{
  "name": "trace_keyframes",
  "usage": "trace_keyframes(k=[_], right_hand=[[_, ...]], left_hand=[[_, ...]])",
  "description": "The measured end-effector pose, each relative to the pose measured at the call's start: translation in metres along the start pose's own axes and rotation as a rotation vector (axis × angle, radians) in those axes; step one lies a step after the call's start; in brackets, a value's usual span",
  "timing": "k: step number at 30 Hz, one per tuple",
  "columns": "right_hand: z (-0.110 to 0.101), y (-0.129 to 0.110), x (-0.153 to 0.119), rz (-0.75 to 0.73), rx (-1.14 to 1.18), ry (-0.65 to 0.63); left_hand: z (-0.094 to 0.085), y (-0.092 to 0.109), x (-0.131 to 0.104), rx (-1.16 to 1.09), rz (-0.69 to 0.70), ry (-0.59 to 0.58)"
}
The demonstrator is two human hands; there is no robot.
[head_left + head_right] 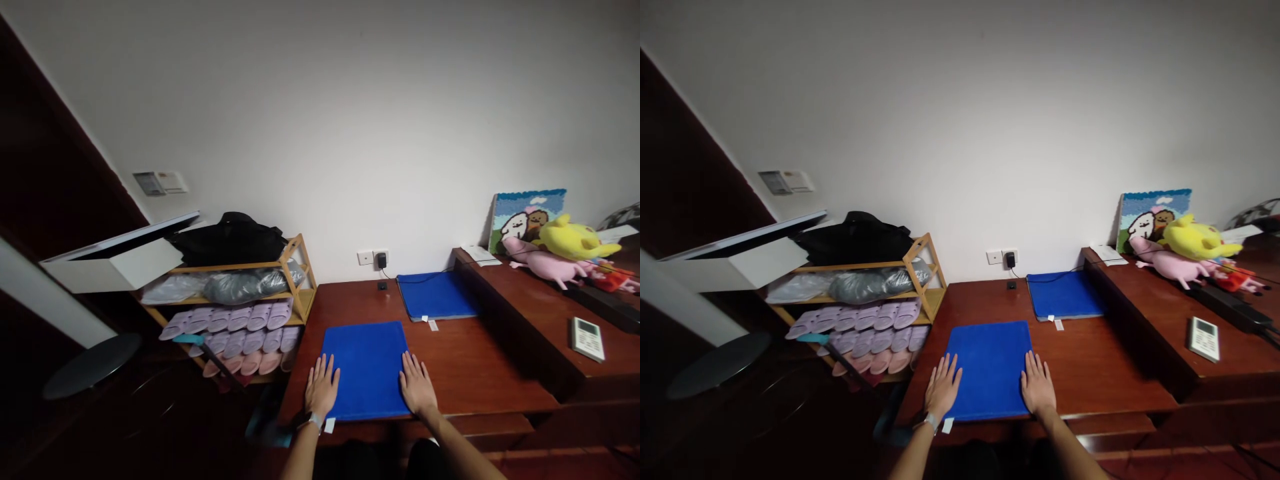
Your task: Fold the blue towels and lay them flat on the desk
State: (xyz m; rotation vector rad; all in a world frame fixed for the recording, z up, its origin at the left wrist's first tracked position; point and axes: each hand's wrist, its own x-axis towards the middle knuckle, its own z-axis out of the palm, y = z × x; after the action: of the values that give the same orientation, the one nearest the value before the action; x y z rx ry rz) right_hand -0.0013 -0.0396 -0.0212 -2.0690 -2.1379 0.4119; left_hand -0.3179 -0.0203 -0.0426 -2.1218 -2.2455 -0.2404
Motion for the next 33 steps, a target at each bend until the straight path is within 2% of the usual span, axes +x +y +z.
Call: trace_keyframes(k=[2,5,8,11,14,19,21,22,23,25,30,33], right_hand=[[0.0,0.0,0.0,-0.001,-0.007,0.003],[0.0,-0.001,0.0,-0.001,-0.012,0.005],[-0.001,-0.002,0.0,0.005,-0.018,-0.004],[-0.002,-0.003,-0.001,0.007,-0.025,-0.009],[-0.004,-0.004,-0.001,0.005,-0.022,-0.001],[-0.002,-0.003,0.002,-0.005,0.0,0.003],[0.001,-0.002,0.004,-0.008,0.01,0.001],[0.002,-0.001,0.005,-0.01,0.016,0.004],[0.002,-0.001,0.005,-0.013,0.025,0.008],[0.002,-0.001,0.005,-0.018,0.045,0.02],[-0.001,-0.001,0.005,-0.021,0.08,0.03],[0.004,-0.004,0.008,-0.02,0.099,0.02]], left_hand=[[0.002,-0.009,-0.001,0.011,0.0,0.002],[0.002,-0.01,-0.001,0.029,0.008,-0.004],[-0.002,-0.006,0.002,0.048,0.005,-0.018],[-0.003,0.008,0.006,0.035,0.014,0.05],[0.0,0.049,0.01,-0.024,0.113,0.117],[0.012,0.148,0.011,-0.114,0.306,0.009],[0.014,0.171,0.01,-0.131,0.324,-0.019],[0.014,0.176,0.009,-0.131,0.321,-0.032],[0.012,0.175,0.009,-0.128,0.311,-0.048],[0.006,0.157,0.009,-0.108,0.261,-0.083],[-0.009,0.064,0.004,-0.018,0.041,-0.082],[-0.008,0.02,-0.001,0.018,-0.001,-0.049]])
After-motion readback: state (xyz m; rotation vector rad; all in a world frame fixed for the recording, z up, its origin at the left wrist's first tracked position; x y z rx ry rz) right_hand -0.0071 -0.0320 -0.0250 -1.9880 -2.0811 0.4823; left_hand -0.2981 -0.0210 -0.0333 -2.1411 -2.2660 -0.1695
